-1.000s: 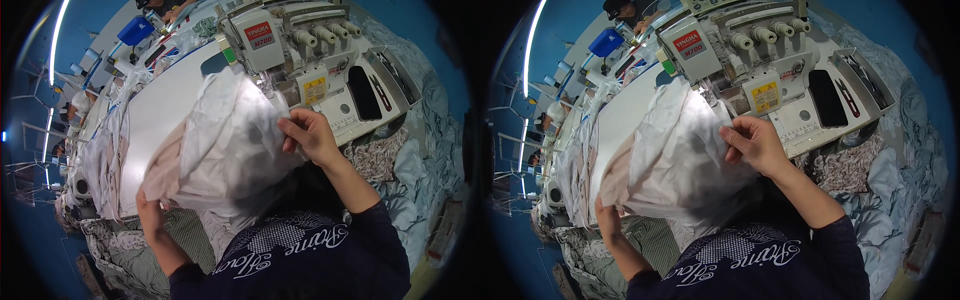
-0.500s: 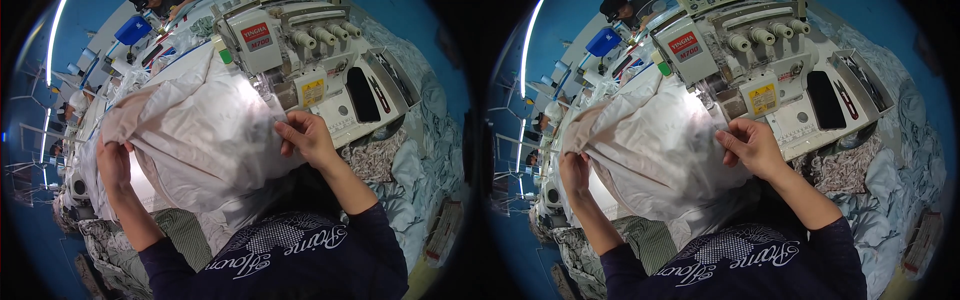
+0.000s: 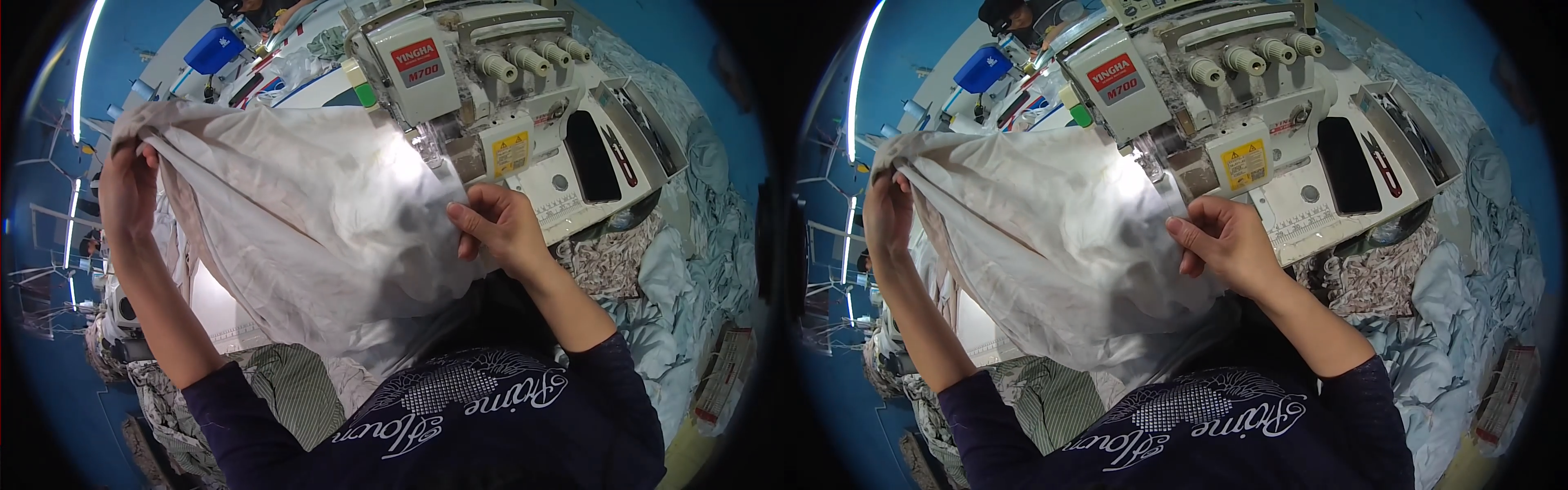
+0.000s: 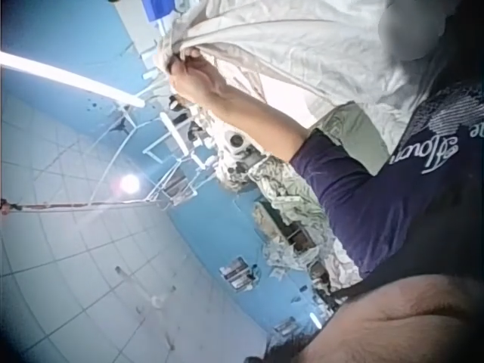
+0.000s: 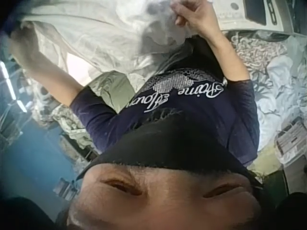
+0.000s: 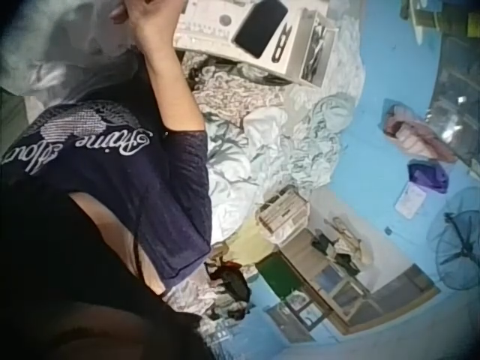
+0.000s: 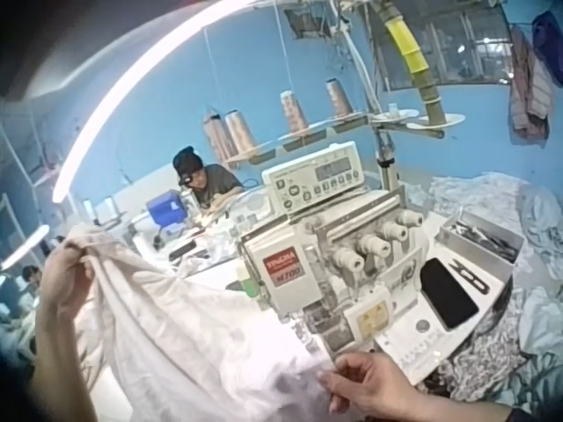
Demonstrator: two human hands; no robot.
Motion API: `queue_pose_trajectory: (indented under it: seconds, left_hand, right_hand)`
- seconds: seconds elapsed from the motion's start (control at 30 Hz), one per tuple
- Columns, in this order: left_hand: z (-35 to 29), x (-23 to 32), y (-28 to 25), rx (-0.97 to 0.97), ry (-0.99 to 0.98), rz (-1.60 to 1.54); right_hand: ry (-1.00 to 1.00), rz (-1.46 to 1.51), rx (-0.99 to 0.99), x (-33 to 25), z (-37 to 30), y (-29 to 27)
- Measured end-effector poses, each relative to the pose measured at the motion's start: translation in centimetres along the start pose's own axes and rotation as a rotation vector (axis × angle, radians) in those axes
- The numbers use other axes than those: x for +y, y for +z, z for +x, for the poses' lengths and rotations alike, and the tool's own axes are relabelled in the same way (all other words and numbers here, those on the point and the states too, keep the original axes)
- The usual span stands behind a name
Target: Sewing fabric pieces together using an industrial sewing machine to create pillow covers.
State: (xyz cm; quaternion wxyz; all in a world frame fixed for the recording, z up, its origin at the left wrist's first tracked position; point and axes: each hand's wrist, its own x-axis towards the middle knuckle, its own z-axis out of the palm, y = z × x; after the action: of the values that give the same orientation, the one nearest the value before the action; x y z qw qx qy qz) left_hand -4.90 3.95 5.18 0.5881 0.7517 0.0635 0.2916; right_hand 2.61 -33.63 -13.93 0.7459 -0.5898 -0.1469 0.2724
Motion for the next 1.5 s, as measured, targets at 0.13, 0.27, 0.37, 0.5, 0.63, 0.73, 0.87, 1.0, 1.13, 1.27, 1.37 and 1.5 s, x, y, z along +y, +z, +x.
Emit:
queue_pose_trajectory:
  seconds: [0.13, 0.27, 0.37, 0.5, 0.63, 0.73, 0.87, 1.0, 1.13, 1.27, 1.37, 1.5]
  left_hand:
    - [3.6, 0.6, -0.9, -0.132, 0.006, 0.023]
    - [6.1, 2.9, -3.9, -0.115, -0.002, 0.067]
    - [8.3, 4.0, -3.8, -0.046, 0.019, 0.103]
    - [11.5, 5.7, -5.1, -0.060, 0.041, 0.124]
    - [13.0, 7.3, -1.4, 0.185, 0.076, 0.150]
    - [15.8, 8.4, -2.8, 0.270, 0.087, 0.128]
    - [19.2, 9.9, -5.4, 0.236, 0.118, 0.192]
    - [17.2, 8.7, -1.6, 0.189, 0.203, 0.359]
    - [9.1, 4.7, -1.2, 0.211, 0.243, 0.713]
    - [-11.9, -9.2, 7.4, -0.410, -0.098, 0.521]
    - [-20.1, -15.8, 9.1, -0.257, 0.138, 0.920]
    - [-18.7, -14.4, 9.2, 0.201, 0.050, 0.795]
  right_hand:
    - [0.001, 0.012, 0.015, 0.3, 0.2, -0.3]
    - [-0.003, 0.023, -0.013, 0.1, 0.1, 0.0]
    - [0.002, 0.010, -0.001, 0.1, 0.1, -0.1]
    - [0.000, 0.016, -0.004, 0.2, 0.1, -0.1]
    - [0.001, 0.001, 0.010, 0.3, 0.1, -0.4]
    - [-0.001, -0.005, 0.012, 0.1, 0.1, -0.2]
    - [0.003, -0.003, -0.008, 0.1, 0.1, 0.1]
    - [0.006, -0.001, 0.011, 0.3, 0.2, -0.2]
    - [0.001, -0.032, -0.029, 0.1, 0.0, 0.3]
    - [0.005, -0.021, 0.006, 0.2, 0.2, -0.7]
    - [0.003, -0.037, -0.033, 0.1, 0.2, -0.1]
    - [-0.022, 0.008, -0.032, 0.6, 0.3, -0.6]
